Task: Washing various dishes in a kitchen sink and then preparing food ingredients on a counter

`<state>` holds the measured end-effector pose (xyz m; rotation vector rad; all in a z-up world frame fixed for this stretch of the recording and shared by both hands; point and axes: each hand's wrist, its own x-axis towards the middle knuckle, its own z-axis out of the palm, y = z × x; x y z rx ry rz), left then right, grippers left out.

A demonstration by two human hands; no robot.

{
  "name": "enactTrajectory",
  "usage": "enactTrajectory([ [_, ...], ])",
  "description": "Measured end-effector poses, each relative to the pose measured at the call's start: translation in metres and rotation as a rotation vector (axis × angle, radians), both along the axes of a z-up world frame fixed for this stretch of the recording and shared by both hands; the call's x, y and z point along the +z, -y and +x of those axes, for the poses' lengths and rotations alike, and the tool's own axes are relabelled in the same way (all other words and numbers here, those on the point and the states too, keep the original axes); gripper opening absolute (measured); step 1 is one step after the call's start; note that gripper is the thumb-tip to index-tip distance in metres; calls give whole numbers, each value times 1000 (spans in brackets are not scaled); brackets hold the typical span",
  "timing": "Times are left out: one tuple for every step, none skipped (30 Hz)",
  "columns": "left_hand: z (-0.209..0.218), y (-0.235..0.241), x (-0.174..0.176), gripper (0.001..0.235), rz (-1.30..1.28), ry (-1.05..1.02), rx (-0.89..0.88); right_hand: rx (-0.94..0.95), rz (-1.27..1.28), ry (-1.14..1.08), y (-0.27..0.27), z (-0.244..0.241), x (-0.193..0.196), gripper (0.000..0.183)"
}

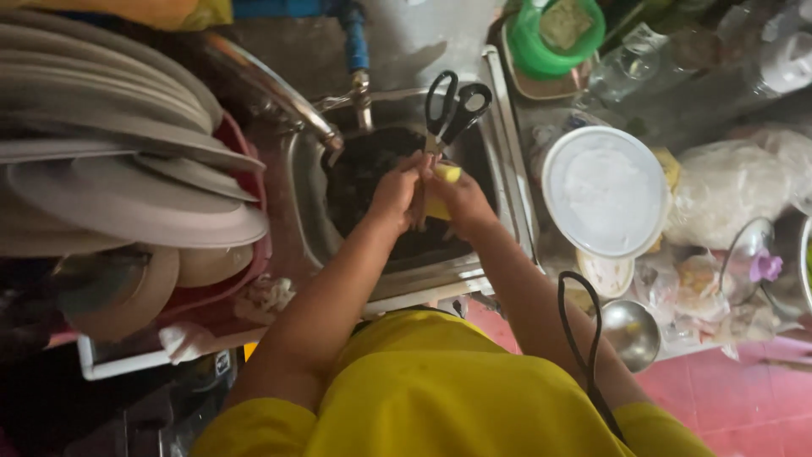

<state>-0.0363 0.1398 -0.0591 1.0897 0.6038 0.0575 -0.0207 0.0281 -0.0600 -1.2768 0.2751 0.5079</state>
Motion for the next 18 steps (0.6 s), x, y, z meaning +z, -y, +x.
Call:
enactTrajectory([
  [-3, -9, 1, 35, -29, -2, -19, 94, -18, 73, 0, 4, -4, 29],
  [-3, -16, 2, 32, -58, -1, -42, 183, -36, 149, 1, 10, -7, 29],
  [5, -21, -10, 32, -58, 1, -34, 192, -36, 151, -1, 11, -2, 29],
  [13, -26, -23, 34, -118, 14, -46, 242, -48, 186, -3, 11, 2, 28],
  [21, -30, -37, 37, -177, 27, -58, 293, -60, 221, -5, 12, 6, 28],
  [22, -35, -25, 37, -178, 25, -52, 298, -60, 219, -3, 6, 9, 28],
  [24, -39, -12, 41, -199, 81, -56, 352, -26, 254, -1, 0, 11, 21],
  [27, -45, 0, 45, -217, 139, -63, 402, 10, 291, 1, -4, 13, 16],
  [25, -46, 7, 45, -217, 139, -59, 406, 11, 292, 2, 1, 0, 16],
  [23, -46, 15, 43, -204, 113, -70, 431, -38, 349, 3, 5, -14, 18],
  [22, -45, 22, 41, -191, 86, -80, 455, -87, 407, 5, 10, -27, 20],
  [20, -44, 27, 41, -191, 85, -83, 453, -87, 405, 6, 2, -15, 20],
  [18, -42, 33, 37, -142, 85, -79, 471, -159, 402, 6, -5, -3, 26],
  [18, -41, 38, 33, -92, 88, -75, 489, -231, 400, 5, -11, 9, 32],
  [21, -40, 38, 33, -92, 89, -77, 487, -231, 401, 11, -13, 1, 32],
  [23, -38, 37, 29, -68, 115, -61, 489, -269, 391, 17, -17, -7, 36],
  [25, -37, 37, 24, -44, 141, -45, 490, -307, 381, 22, -20, -16, 40],
  [27, -42, 35, 24, -43, 142, -46, 488, -307, 382, 27, -22, -19, 40],
])
